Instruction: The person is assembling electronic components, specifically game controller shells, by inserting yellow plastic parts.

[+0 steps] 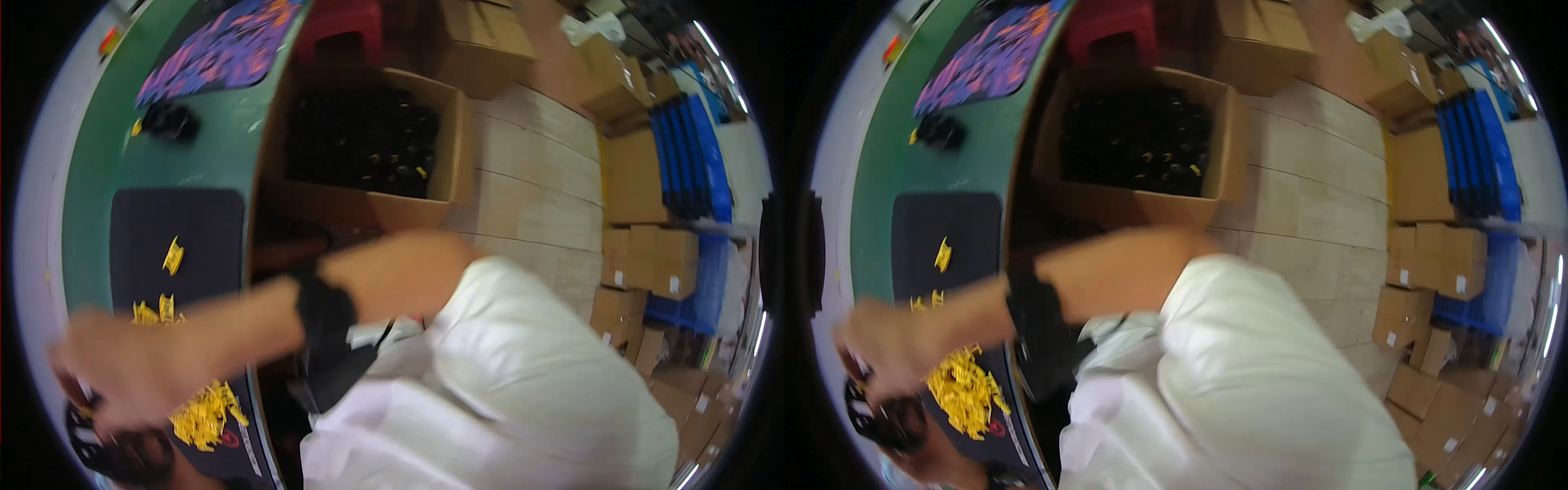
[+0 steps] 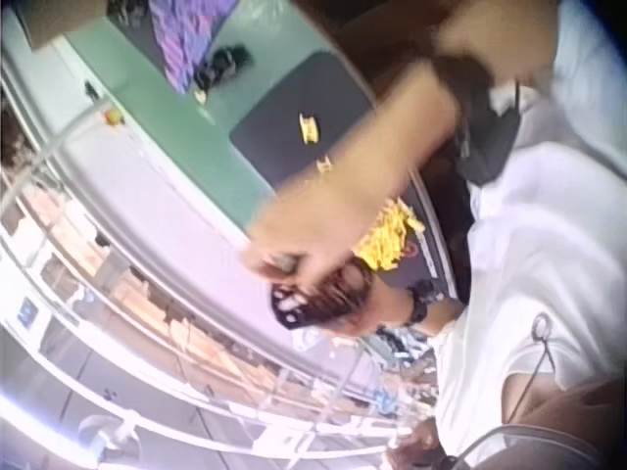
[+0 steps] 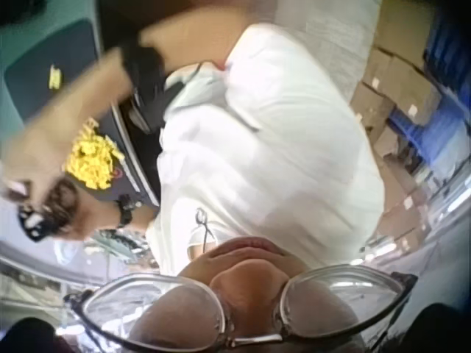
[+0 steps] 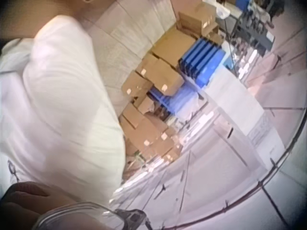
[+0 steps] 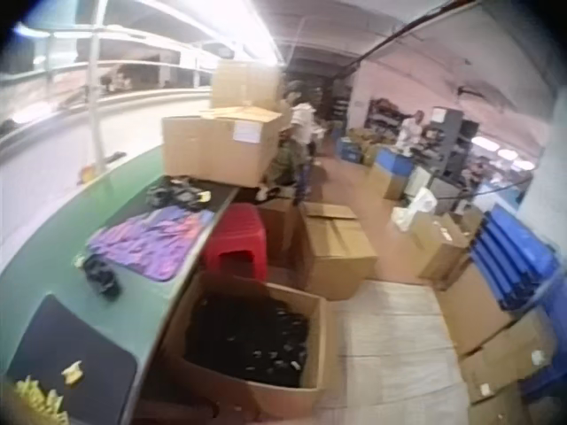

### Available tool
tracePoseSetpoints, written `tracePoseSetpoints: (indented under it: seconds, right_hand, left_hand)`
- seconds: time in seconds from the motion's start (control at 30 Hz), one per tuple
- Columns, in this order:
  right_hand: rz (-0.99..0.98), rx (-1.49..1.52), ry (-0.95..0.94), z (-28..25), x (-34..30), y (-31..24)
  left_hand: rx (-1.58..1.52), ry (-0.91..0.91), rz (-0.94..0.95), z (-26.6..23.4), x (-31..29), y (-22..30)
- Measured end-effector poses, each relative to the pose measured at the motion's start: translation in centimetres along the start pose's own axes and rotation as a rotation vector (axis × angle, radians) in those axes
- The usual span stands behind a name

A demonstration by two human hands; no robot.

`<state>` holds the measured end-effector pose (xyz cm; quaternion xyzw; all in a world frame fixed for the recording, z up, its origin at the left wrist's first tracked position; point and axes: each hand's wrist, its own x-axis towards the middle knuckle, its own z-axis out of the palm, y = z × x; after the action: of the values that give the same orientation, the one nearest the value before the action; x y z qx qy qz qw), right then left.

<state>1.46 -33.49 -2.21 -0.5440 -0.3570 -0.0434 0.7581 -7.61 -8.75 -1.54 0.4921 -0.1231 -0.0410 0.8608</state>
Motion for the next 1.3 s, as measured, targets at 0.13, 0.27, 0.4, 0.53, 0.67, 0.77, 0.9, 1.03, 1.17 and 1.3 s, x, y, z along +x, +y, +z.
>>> tracePoseSetpoints:
  seconds: [0.13, 0.27, 0.4, 0.53, 0.67, 0.77, 0.9, 1.03, 1.17, 1.3]
  right_hand:
    - [0.027, 0.287, 0.226, 7.1, -6.4, 2.5]
    - [0.273, 0.542, 0.140, 6.5, -9.3, 0.1]
    - [-0.044, -0.051, 0.324, 6.8, -10.7, 1.5]
    - [-0.464, -0.484, 0.181, 5.2, -11.2, 3.2]
    - [-0.541, -0.567, -0.066, 3.4, -11.1, 2.1]
    - [-0.399, -0.604, -0.294, 2.6, -11.2, 1.1]
    - [-0.250, -0.579, -0.565, 3.0, -10.5, -0.4]
    - [-0.128, -0.436, -0.689, 5.1, -9.2, 0.0]
    - [-0.148, -0.389, -0.686, 6.5, -6.7, 0.6]
    - [-0.303, -0.507, -0.662, 8.1, -4.0, 1.7]
  left_hand:
    - [1.517, 0.530, 0.511, 2.3, -4.4, -4.4]
    - [0.223, 0.589, 0.249, 8.4, -4.8, -4.7]
    - [1.888, 0.056, 0.554, 9.3, -5.3, -7.3]
    - [1.509, 0.437, 0.411, 4.6, -6.5, -8.6]
    - [1.816, 0.316, 0.203, 6.3, -9.5, -6.3]
    - [1.502, 0.273, 0.086, 6.4, -9.3, -7.3]
    - [-0.250, 0.598, -0.282, 3.9, -10.6, -8.8]
    - [-0.562, 0.576, -0.414, 3.2, -10.6, -6.9]
    - [-0.666, 0.393, -0.346, 0.0, -11.4, -6.4]
    - [-0.486, 0.373, -0.325, -1.2, -8.9, -3.4]
